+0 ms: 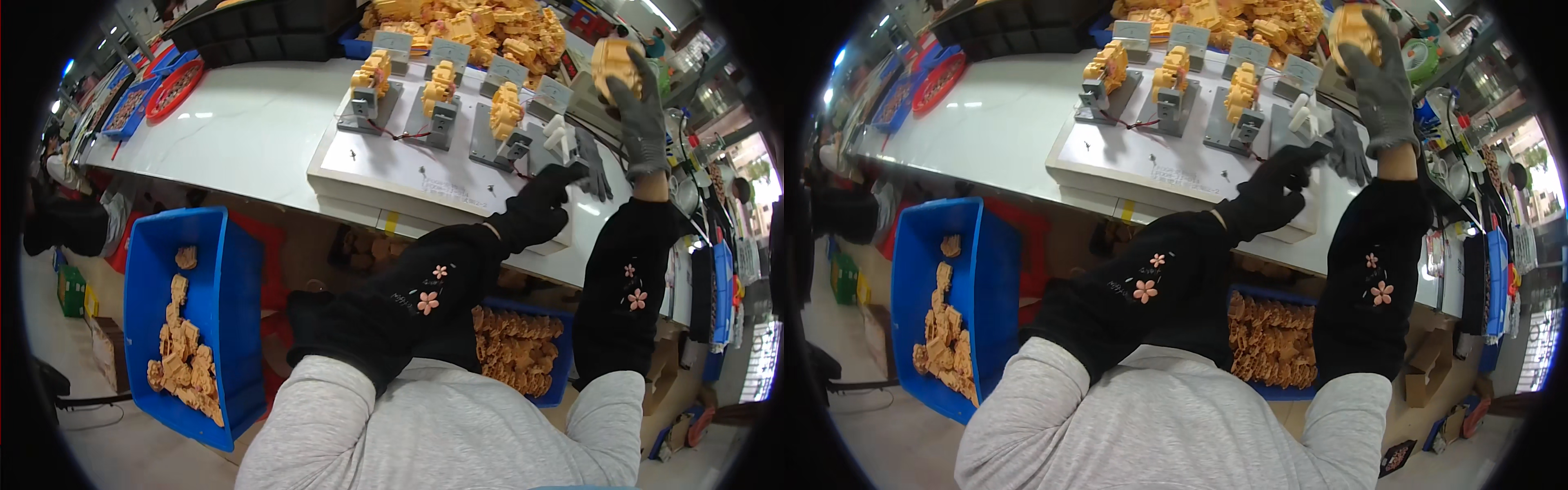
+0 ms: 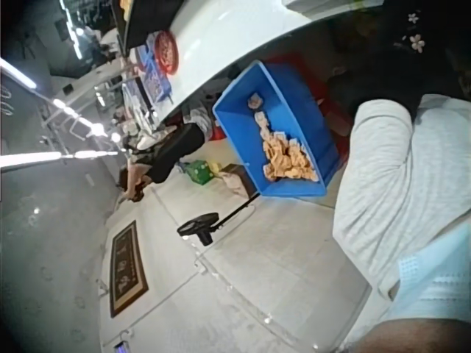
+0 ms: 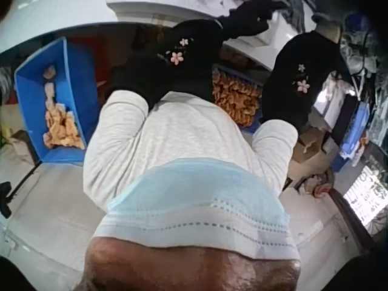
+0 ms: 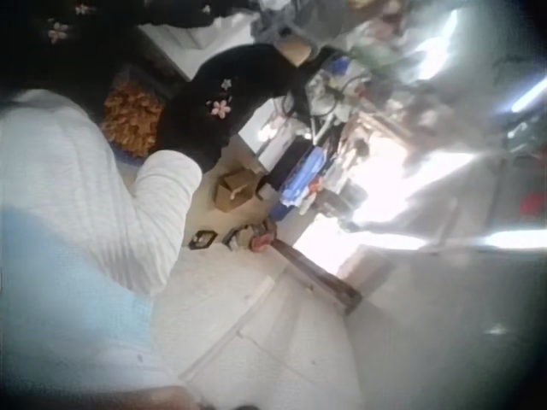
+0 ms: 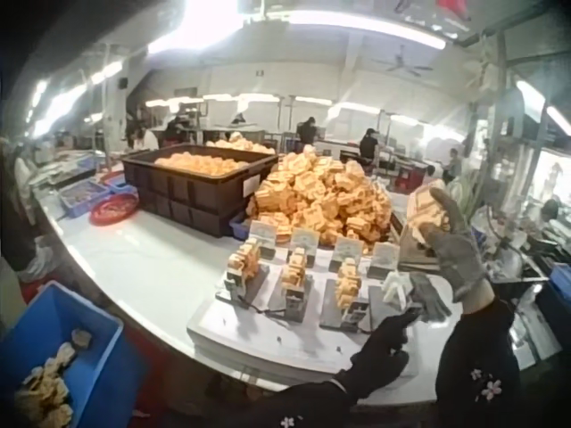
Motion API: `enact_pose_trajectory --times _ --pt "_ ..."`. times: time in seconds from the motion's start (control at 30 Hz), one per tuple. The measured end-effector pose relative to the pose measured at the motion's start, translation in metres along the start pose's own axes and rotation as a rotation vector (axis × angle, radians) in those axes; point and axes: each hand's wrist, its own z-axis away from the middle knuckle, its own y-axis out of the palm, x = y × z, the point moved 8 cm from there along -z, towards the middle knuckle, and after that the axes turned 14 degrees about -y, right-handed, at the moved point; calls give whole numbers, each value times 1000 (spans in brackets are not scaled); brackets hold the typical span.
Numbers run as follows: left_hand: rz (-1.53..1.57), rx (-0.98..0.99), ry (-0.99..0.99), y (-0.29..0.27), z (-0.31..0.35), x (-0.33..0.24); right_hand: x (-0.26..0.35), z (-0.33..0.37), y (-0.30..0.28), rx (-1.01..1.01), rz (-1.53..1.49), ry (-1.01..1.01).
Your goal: Assembling small plastic components into a production fixture on a factory workbench.
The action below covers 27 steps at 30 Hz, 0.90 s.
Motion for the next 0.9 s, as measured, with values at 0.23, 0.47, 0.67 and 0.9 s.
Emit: enact_pose_trajectory --times 0.23,0.47,0.67,0.9 --pt "-455 -584 88 -61 21 -28 6 9 82 301 559 -242" --pt "-309 -435 109 -62 18 -15 -33 26 121 386 601 243" --pt "-227 -449 192 -63 13 -20 -6 5 117 248 671 221" --pt "-206 -404 25 -71 22 -27 73 -86 44 -252 98 -434"
